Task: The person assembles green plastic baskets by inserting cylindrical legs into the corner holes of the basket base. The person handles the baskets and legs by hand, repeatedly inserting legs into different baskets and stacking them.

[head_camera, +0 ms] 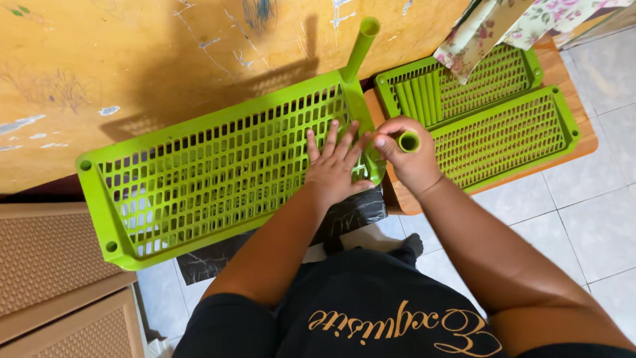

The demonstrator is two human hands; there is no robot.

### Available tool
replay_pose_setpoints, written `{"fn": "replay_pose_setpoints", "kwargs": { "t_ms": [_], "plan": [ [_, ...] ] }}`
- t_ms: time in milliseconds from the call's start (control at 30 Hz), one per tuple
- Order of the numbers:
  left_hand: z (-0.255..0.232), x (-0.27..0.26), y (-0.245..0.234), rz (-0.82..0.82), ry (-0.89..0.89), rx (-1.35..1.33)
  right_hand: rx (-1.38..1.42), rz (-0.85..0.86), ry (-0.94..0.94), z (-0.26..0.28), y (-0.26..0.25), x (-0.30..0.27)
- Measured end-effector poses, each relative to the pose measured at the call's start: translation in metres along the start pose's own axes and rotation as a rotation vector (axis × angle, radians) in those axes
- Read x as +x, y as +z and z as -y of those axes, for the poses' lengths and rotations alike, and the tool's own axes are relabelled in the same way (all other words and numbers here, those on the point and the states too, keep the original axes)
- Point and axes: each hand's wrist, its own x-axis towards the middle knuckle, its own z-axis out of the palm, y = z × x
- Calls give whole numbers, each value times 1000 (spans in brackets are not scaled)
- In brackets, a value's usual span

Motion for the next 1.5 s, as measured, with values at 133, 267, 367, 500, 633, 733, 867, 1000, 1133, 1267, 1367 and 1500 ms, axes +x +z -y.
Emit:
{"fn": "replay_pose_setpoints", "kwargs": {
  "t_ms": [133,267,367,500,633,733,867,1000,1133,1267,1367,1500],
  "plan": [
    [-1,-2,-1,-3,-10,-7,-110,-274,-166,-8,28,-12],
    [0,-6,-4,12,-25,-13,-67,-321,-157,-9,39,-12],
    [2,-10,-5,-9,-1,-22,-46,-170,-70,1,30,-11],
    [-2,-1,-5,147,7,61,11,385,71,42,-14,6],
    [-3,3,3,106,30,70,-154,659,85,58,-35,30],
    [2,0,5,81,21,62,-48,542,201,30,-27,22],
    [5,-8,8,-49,30,18,-119,228,81,1,-10,-1],
    [5,-9,7,-16,10,8,-131,28,-73,-1,12,-14],
    [3,-6,-1,26,-14,-21,-206,-260,-176,-6,38,-17],
    [3,-5,-5,74,-48,-27,-115,-308,-214,-10,49,-14],
    [2,-6,3,28,-31,-6,-21,-241,-95,-6,42,-15],
    [5,-6,13,-109,32,4,-66,120,3,10,1,-10]
  ]
}}
